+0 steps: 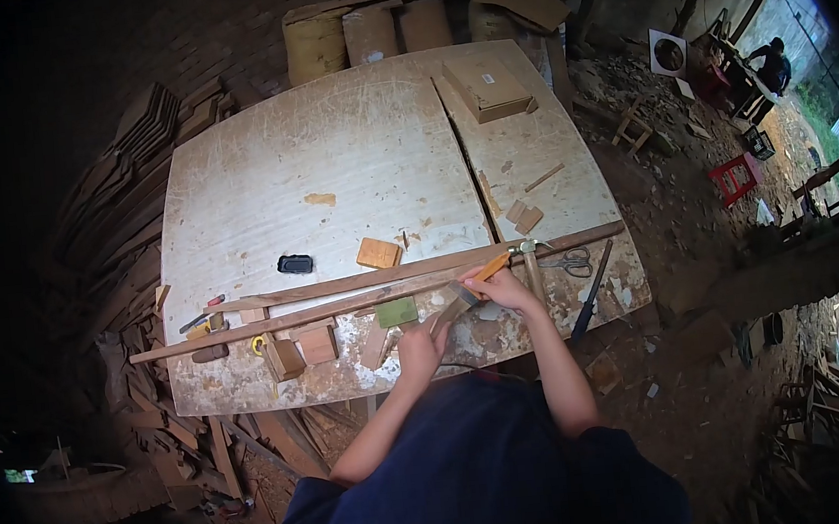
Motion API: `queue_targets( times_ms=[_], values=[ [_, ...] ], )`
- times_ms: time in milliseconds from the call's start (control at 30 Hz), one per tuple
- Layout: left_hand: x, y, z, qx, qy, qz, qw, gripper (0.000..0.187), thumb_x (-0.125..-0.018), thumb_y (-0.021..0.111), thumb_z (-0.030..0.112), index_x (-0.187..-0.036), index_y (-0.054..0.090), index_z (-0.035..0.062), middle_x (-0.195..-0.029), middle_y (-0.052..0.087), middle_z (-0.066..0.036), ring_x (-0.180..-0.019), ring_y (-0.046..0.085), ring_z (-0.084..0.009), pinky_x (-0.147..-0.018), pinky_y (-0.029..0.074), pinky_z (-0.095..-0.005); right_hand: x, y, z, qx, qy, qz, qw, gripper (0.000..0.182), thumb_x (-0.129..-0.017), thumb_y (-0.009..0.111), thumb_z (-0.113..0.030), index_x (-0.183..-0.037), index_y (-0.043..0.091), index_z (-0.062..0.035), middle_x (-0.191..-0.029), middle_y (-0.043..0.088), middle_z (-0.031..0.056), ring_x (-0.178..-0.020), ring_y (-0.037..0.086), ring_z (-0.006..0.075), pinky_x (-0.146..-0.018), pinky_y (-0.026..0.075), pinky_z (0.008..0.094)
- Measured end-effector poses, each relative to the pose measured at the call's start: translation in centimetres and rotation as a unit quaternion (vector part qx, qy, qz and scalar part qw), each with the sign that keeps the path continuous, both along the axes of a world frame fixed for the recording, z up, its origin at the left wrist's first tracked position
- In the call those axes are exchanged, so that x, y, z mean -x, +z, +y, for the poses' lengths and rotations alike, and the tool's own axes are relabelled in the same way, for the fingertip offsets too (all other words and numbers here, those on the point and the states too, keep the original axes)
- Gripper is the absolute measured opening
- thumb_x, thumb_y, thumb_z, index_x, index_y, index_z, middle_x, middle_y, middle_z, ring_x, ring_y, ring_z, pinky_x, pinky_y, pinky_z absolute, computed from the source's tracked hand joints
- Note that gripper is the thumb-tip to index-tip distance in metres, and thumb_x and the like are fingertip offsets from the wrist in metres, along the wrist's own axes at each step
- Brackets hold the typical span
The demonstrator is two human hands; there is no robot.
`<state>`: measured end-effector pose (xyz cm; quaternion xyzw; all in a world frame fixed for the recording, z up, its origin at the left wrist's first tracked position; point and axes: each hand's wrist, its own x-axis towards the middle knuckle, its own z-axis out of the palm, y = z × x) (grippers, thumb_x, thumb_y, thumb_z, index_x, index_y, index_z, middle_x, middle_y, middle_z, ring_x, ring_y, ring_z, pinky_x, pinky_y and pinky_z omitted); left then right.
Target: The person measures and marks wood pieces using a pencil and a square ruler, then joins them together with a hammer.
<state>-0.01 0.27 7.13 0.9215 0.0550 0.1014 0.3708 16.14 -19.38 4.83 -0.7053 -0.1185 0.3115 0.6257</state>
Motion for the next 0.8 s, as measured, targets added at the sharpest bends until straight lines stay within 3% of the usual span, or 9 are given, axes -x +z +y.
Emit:
queue_targets(
  times_ms=[33, 167, 267, 300, 400, 533, 567, 667, 800],
  values=[
    [0.1, -0.2, 0.0, -0.006, -0.004, 0.007, 1.000, 0.027, -0.096, 0.077, 0.028, -0.113, 0.078, 0.0071, -0.080, 0.074, -0.023, -0.074, 0.073, -0.0434, -0.066, 0.058, -0.0514, -0.8, -3.7, -0.1, 0.051, -0.036, -0.064, 0.996, 0.022, -0.102, 0.071, -0.019, -0.113, 0.080, -0.0016, -0.104, 0.081, 0.0066, -0.098, 0.072, 0.0160, -0.090, 0.057, 0.0341],
    [-0.1, -0.4, -0.4, -0.005, 0.030, 0.012, 0.999, 0.028, -0.100, 0.073, 0.028, -0.111, 0.077, 0.0028, -0.084, 0.074, -0.026, -0.077, 0.073, -0.0456, -0.067, 0.058, -0.0521, 3.0, 2.2, 2.5, 0.134, -0.036, -0.203, 0.969, 0.021, -0.101, 0.070, -0.017, -0.113, 0.080, -0.0030, -0.103, 0.081, 0.0079, -0.097, 0.074, 0.0176, -0.088, 0.057, 0.0325],
    [-0.2, 0.0, -0.1, 0.041, 0.064, 0.019, 0.997, 0.033, -0.106, 0.063, 0.032, -0.118, 0.074, 0.0031, -0.082, 0.073, -0.027, -0.077, 0.072, -0.0477, -0.070, 0.057, -0.0555, 4.2, 3.7, 2.8, -0.040, -0.006, -0.083, 0.996, 0.020, -0.104, 0.068, -0.014, -0.119, 0.078, -0.0039, -0.109, 0.079, 0.0055, -0.096, 0.072, 0.0144, -0.084, 0.057, 0.0298],
    [-0.2, 0.1, 0.3, 0.044, 0.044, 0.048, 0.997, 0.037, -0.110, 0.054, 0.032, -0.117, 0.073, 0.0010, -0.085, 0.073, -0.029, -0.081, 0.072, -0.0497, -0.072, 0.056, -0.0585, 3.3, -0.2, 2.8, -0.075, -0.055, -0.060, 0.994, 0.021, -0.105, 0.067, -0.015, -0.120, 0.077, -0.0046, -0.100, 0.076, 0.0039, -0.092, 0.069, 0.0110, -0.080, 0.054, 0.0271],
    [-0.4, 0.7, 0.1, 0.026, 0.026, 0.071, 0.997, 0.039, -0.112, 0.048, 0.031, -0.116, 0.070, -0.0003, -0.090, 0.072, -0.031, -0.084, 0.071, -0.0512, -0.074, 0.055, -0.0602, 3.4, -4.7, 3.0, 0.056, -0.066, -0.216, 0.973, 0.021, -0.107, 0.067, -0.016, -0.122, 0.076, -0.0047, -0.098, 0.073, 0.0022, -0.091, 0.065, 0.0077, -0.078, 0.052, 0.0244],
    [-1.1, -1.1, 0.2, 0.065, 0.093, 0.070, 0.991, 0.042, -0.114, 0.042, 0.031, -0.118, 0.066, -0.0026, -0.093, 0.071, -0.033, -0.087, 0.070, -0.0537, -0.077, 0.053, -0.0611, 6.2, 2.3, 4.5, -0.043, 0.002, -0.079, 0.996, 0.021, -0.106, 0.066, -0.014, -0.122, 0.076, -0.0036, -0.105, 0.077, 0.0043, -0.093, 0.067, 0.0110, -0.085, 0.055, 0.0280],
    [-1.2, -1.9, 0.8, 0.081, 0.088, 0.051, 0.992, 0.043, -0.114, 0.041, 0.032, -0.119, 0.066, -0.0030, -0.094, 0.071, -0.033, -0.087, 0.069, -0.0541, -0.078, 0.053, -0.0610, 5.8, 0.2, 4.8, -0.075, -0.040, -0.098, 0.992, 0.021, -0.102, 0.070, -0.019, -0.114, 0.078, -0.0034, -0.105, 0.079, 0.0069, -0.097, 0.074, 0.0190, -0.086, 0.057, 0.0330],
    [-1.1, -2.5, 0.3, 0.096, 0.096, 0.025, 0.990, 0.044, -0.115, 0.039, 0.032, -0.121, 0.064, -0.0038, -0.095, 0.071, -0.034, -0.090, 0.068, -0.0546, -0.080, 0.052, -0.0608, 5.7, -6.4, 4.7, 0.081, -0.031, -0.125, 0.988, 0.019, -0.104, 0.068, -0.017, -0.114, 0.077, -0.0036, -0.108, 0.079, 0.0057, -0.098, 0.072, 0.0163, -0.088, 0.056, 0.0317],
    [-1.2, -2.0, 0.7, 0.118, 0.093, -0.015, 0.989, 0.045, -0.116, 0.037, 0.032, -0.119, 0.065, -0.0040, -0.099, 0.070, -0.034, -0.093, 0.068, -0.0544, -0.081, 0.052, -0.0601, 8.2, -0.2, 5.2, 0.036, -0.011, -0.110, 0.993, 0.019, -0.105, 0.066, -0.011, -0.117, 0.077, -0.0012, -0.119, 0.078, 0.0100, -0.108, 0.072, 0.0201, -0.097, 0.055, 0.0333]
  ],
)
